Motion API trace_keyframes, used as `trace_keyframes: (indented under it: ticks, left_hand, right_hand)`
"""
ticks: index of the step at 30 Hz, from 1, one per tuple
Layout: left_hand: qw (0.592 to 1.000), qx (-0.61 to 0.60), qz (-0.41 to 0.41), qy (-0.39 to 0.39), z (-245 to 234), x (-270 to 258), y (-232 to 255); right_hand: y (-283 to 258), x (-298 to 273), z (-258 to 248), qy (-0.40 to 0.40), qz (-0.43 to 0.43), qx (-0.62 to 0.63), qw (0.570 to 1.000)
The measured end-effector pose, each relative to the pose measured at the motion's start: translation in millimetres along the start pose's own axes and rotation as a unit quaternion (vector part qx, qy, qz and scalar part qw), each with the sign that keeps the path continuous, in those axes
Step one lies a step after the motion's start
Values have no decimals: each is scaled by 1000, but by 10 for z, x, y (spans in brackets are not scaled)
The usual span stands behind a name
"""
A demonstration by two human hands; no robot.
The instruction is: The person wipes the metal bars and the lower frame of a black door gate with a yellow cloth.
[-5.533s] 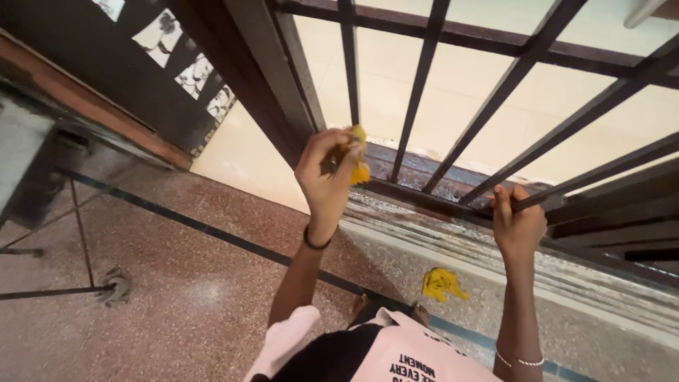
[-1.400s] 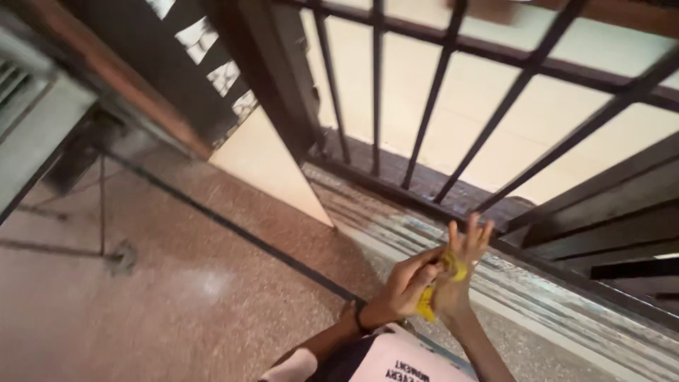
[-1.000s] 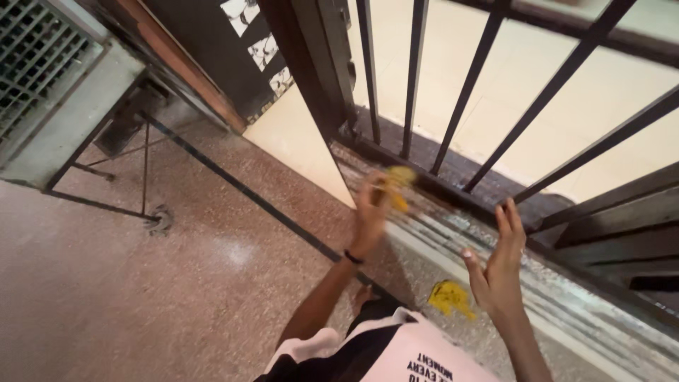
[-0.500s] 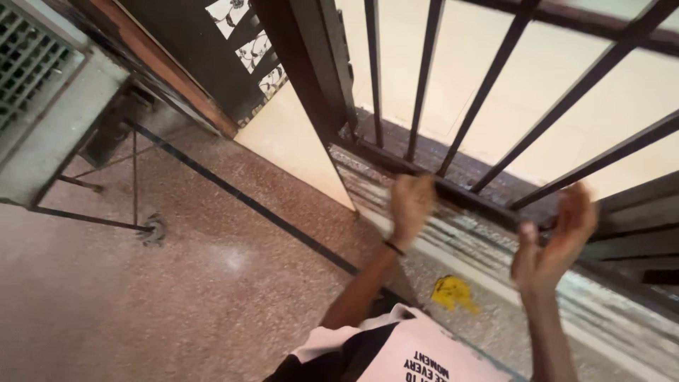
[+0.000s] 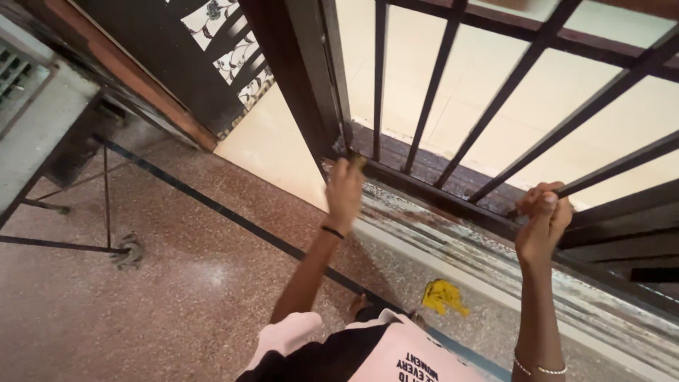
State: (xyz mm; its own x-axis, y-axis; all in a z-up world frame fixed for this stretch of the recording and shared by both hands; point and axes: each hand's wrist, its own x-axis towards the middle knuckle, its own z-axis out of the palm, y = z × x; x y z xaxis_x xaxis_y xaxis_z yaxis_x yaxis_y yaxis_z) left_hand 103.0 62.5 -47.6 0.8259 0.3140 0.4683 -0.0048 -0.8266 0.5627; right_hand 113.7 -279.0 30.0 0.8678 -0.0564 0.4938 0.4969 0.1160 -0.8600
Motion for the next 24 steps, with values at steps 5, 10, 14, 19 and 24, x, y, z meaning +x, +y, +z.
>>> trace_keyframes:
  ticks: [5, 10, 14, 19, 24]
  left_hand:
    - [974, -202, 77, -60, 502, -633, 885]
    - [944, -9, 302, -133, 849, -807, 1060]
    - [945, 6, 322, -61, 615, -332, 134]
    - [981, 147, 128, 14, 123, -12, -583]
    - [996, -74, 52, -8, 577, -628, 606]
  right_hand:
    - [80, -7, -2, 3, -9, 5, 1000]
    - [32, -40, -11, 1, 0, -6, 1000]
    - [-16, 23, -10, -30, -16, 13, 999]
    - [125, 46, -47, -7, 4, 65, 998]
    - [269, 131, -251, -51, 108, 163, 979]
